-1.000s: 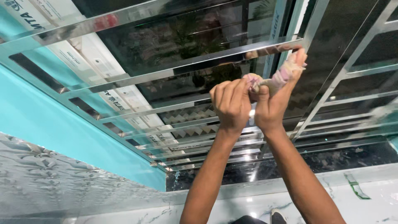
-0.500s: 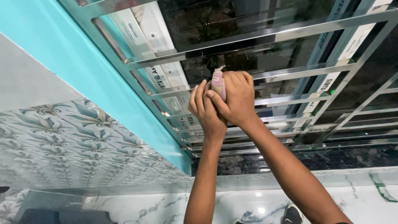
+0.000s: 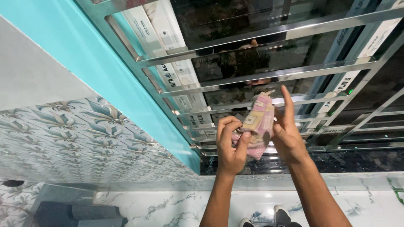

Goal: The person cleans a metal window grill by wiping down its bars with a cloth.

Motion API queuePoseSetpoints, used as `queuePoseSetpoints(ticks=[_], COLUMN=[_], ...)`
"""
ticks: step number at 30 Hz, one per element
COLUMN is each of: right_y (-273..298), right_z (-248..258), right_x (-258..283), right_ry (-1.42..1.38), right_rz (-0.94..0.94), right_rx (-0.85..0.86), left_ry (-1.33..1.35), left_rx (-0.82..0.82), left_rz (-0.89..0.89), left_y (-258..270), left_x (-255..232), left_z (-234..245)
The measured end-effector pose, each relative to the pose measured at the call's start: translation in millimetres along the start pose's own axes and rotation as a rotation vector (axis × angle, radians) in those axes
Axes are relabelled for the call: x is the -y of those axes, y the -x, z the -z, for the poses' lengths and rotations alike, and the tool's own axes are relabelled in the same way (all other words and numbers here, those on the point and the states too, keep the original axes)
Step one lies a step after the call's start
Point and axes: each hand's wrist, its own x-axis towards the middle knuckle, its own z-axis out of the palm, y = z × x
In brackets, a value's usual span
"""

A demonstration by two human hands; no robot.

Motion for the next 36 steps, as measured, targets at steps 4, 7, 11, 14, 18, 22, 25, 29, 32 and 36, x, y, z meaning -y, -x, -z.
queuePoseSetpoints(ticks=[4,7,11,14,18,22,25,29,32,36], right_y=[3,-8,-59,-86,-100,-100,-109,-99,-80,-57], right_z=[4,12,23,21,5,0,-6,10,33,64], right_x=[19,34,38,36,27,14,7,-5,-17,-32], right_ry=[0.086,0.369,0.819,1.044,1.260,1.459,1.468,1.304,1.194,1.098], right_rz=[0.301,0.425,0.652,0.706,0.745,0.639,0.570,0.758,0.843,0.762], right_rx=[-0.262,-0.311,-0.387,-0.346,-0.163,-0.122,-0.088,0.061,0.056,-0.094], left_ry=[0.063,0.038,-0.021,-0.319,-0.779,-0.907,-0.811,-0.770,-0.639,-0.433], left_rx=[0.136,0.196,0.108,-0.020,-0.183,0.001,0.067,-0.212,-0.322,-0.463], left_rz=[0.049,0.027,0.141,0.227,-0.226,-0.327,-0.127,-0.248,-0.253,-0.190], left_y=[-11,-30,-71,-102,-111,-105,-102,-63,-37,-23], left_x=[-15,-31,-31,-20,-10,15,38,62,77,95], left_z=[-4,-15,-41,-55,-54,-40,-36,-59,-88,-128])
